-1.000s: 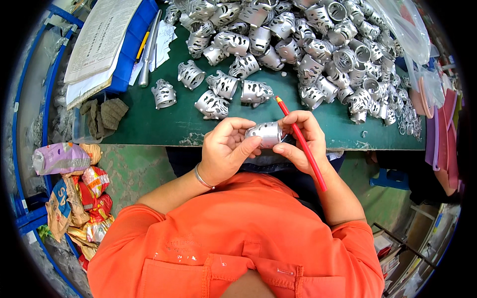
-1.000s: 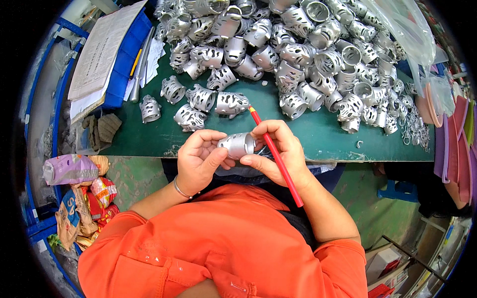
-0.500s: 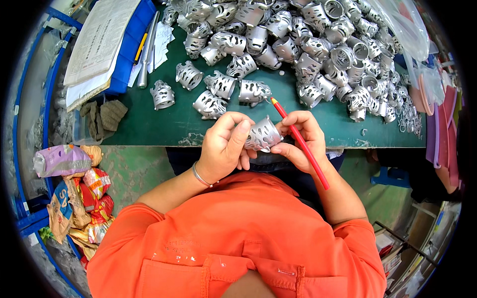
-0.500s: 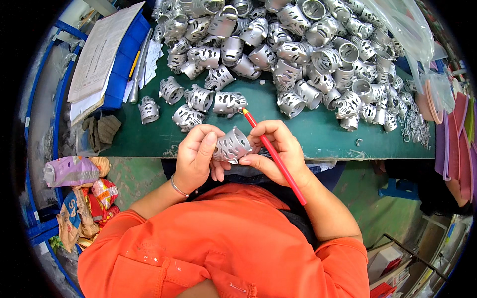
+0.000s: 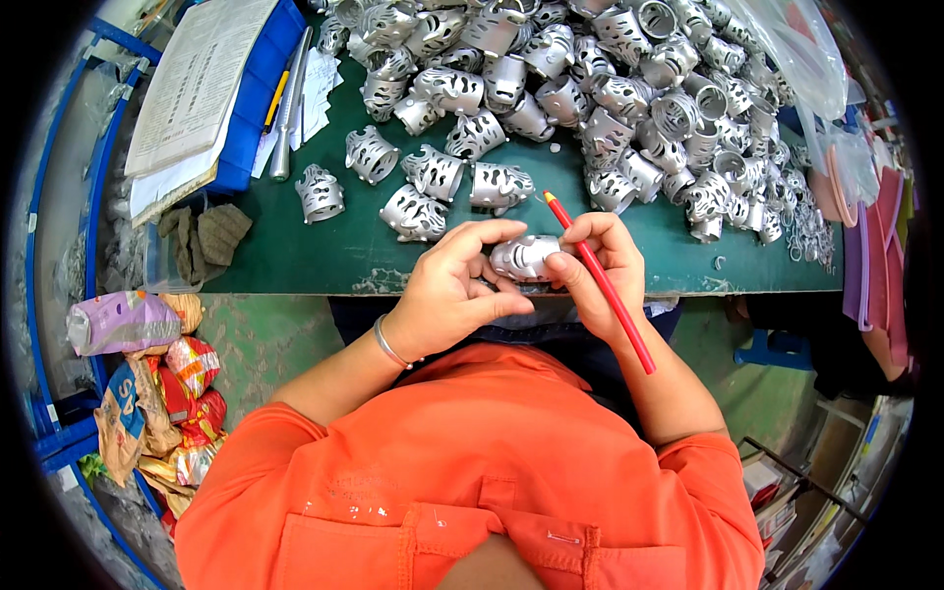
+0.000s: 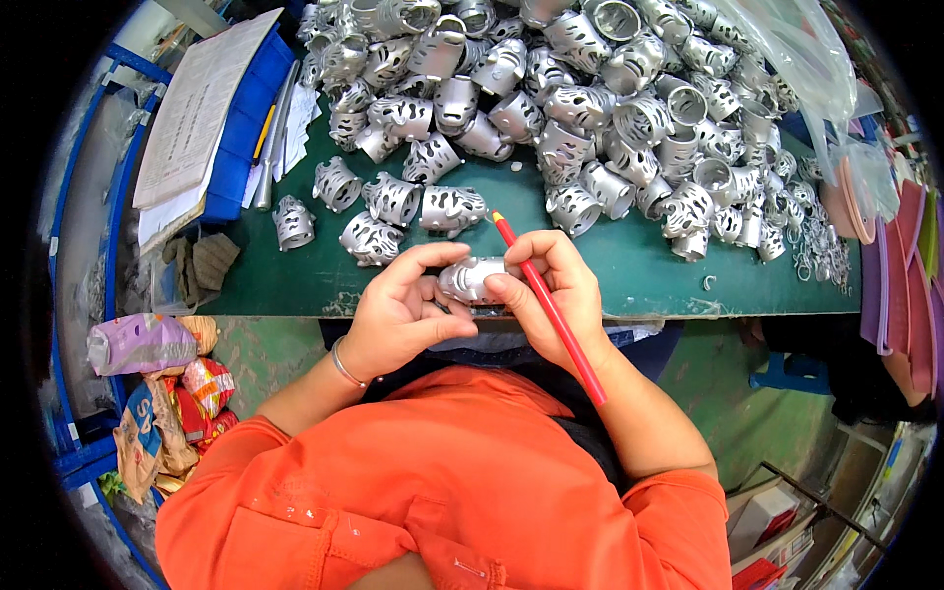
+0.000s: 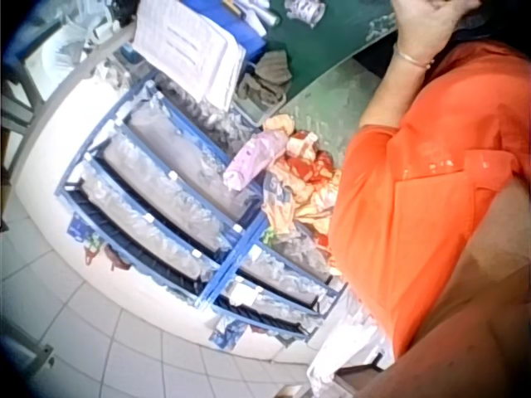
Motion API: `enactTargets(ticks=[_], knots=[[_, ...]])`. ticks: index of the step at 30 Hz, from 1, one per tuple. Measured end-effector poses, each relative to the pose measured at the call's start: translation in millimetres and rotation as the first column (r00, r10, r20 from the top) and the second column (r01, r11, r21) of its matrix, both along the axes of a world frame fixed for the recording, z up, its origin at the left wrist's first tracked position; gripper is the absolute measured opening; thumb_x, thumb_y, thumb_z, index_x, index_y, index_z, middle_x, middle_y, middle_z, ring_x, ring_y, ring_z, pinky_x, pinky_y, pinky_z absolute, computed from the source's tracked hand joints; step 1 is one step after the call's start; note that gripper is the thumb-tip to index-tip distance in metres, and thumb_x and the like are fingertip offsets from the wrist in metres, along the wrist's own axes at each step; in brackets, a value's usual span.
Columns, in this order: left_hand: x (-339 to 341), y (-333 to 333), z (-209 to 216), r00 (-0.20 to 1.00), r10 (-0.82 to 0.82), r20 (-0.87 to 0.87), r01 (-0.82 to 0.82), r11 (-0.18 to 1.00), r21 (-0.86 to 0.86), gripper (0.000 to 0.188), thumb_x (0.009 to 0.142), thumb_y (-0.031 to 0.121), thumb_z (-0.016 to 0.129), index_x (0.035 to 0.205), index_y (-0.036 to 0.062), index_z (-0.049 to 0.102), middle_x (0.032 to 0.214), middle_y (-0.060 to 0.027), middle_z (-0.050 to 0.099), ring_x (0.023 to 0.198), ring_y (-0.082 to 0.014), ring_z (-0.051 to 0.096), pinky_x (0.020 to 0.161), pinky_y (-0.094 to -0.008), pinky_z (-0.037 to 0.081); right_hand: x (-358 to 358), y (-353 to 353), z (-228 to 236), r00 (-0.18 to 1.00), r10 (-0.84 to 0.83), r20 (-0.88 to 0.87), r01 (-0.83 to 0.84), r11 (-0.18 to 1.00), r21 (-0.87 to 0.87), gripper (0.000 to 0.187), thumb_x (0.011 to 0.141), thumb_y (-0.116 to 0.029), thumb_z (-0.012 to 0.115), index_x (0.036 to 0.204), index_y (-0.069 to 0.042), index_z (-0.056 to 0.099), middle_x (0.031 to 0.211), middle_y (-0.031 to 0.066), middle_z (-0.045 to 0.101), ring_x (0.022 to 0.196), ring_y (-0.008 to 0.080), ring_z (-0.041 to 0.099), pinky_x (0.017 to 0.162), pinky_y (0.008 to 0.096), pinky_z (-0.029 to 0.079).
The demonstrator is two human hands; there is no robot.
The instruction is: The person sits at a workbench and repeatedly picks up small, silver, cylindrical metal parts with cutouts. Using a red pencil-like tool, the person rubs the tool against the edges and surfaces of each part, rotating them to access different angles. The person places the treated parts back onto the table among a large pile of similar items.
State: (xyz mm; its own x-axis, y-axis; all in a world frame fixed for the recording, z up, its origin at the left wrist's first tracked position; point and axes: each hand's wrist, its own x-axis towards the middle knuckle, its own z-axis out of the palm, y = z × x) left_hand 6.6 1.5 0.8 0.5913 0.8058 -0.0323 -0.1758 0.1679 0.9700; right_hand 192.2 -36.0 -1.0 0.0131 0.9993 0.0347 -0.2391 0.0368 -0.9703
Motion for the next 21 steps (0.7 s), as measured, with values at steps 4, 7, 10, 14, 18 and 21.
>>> enactTargets(ticks=[4,7,10,14,18,21], knots=[[-0.6,-0.9,6.2,0.997,-0.011,-0.074,0.005,0.997,-0.071,0.042,0.085,-0.002,0.059,0.124,-0.0019,0.044,0.104,-0.0106,0.057,0.078,-0.0114,0.06,0.062,-0.0217,0.051,6.1,-1.3,-9.2,0.998,0.025,-0.052,-0.024,0.999,0.022,0.026,0.084,-0.002,0.064,0.103,-0.003,0.046,0.087,0.0042,0.056,0.078,0.0081,0.055,0.068,0.0204,0.046],[-1.5,-0.1,6.5,0.999,0.033,-0.02,-0.036,0.986,-0.163,0.036,0.088,0.003,0.058,0.121,-0.0023,0.046,0.094,-0.0076,0.059,0.072,-0.0094,0.06,0.059,-0.0206,0.051,4.0,-0.3,-13.6,0.999,-0.023,-0.029,0.027,0.991,0.133,0.034,0.081,-0.002,0.068,0.107,-0.004,0.046,0.095,0.006,0.056,0.087,0.0106,0.055,0.073,0.0235,0.046],[-2.9,0.4,5.6,0.998,0.055,0.0,-0.054,0.982,-0.179,0.034,0.091,0.007,0.055,0.121,-0.0032,0.045,0.091,-0.009,0.06,0.069,-0.0104,0.06,0.058,-0.0219,0.051,2.4,-0.1,-9.8,0.986,-0.081,0.143,0.041,0.965,0.26,0.052,0.072,0.0,0.075,0.113,-0.006,0.043,0.113,0.01,0.052,0.101,0.0147,0.052,0.084,0.0292,0.044],[-2.4,0.0,3.5,0.998,0.065,-0.011,-0.066,0.984,-0.166,0.033,0.092,0.008,0.053,0.122,-0.004,0.045,0.091,-0.0107,0.06,0.068,-0.0117,0.06,0.058,-0.0232,0.052,-1.3,1.0,-8.4,0.996,0.014,0.086,-0.029,0.984,0.175,0.059,0.069,0.004,0.076,0.115,-0.006,0.041,0.118,0.0134,0.052,0.102,0.017,0.055,0.086,0.0299,0.046],[-3.6,0.6,3.5,0.997,0.071,0.002,-0.07,0.979,-0.193,0.033,0.092,0.013,0.054,0.119,-0.0053,0.047,0.089,-0.0093,0.06,0.068,-0.011,0.061,0.058,-0.0211,0.052,-1.2,1.3,-5.5,0.996,0.025,0.09,-0.038,0.988,0.149,0.057,0.069,0.005,0.075,0.114,-0.005,0.041,0.118,0.0141,0.052,0.1,0.0182,0.057,0.084,0.0301,0.048],[-4.0,0.7,4.2,0.997,0.076,-0.012,-0.077,0.979,-0.186,0.033,0.093,0.014,0.053,0.119,-0.0054,0.046,0.088,-0.0099,0.06,0.067,-0.0117,0.061,0.057,-0.0215,0.052,-0.9,1.1,-5.8,0.995,0.029,0.101,-0.044,0.988,0.149,0.057,0.069,0.006,0.075,0.113,-0.005,0.041,0.118,0.0148,0.052,0.1,0.0189,0.057,0.084,0.0307,0.05]])
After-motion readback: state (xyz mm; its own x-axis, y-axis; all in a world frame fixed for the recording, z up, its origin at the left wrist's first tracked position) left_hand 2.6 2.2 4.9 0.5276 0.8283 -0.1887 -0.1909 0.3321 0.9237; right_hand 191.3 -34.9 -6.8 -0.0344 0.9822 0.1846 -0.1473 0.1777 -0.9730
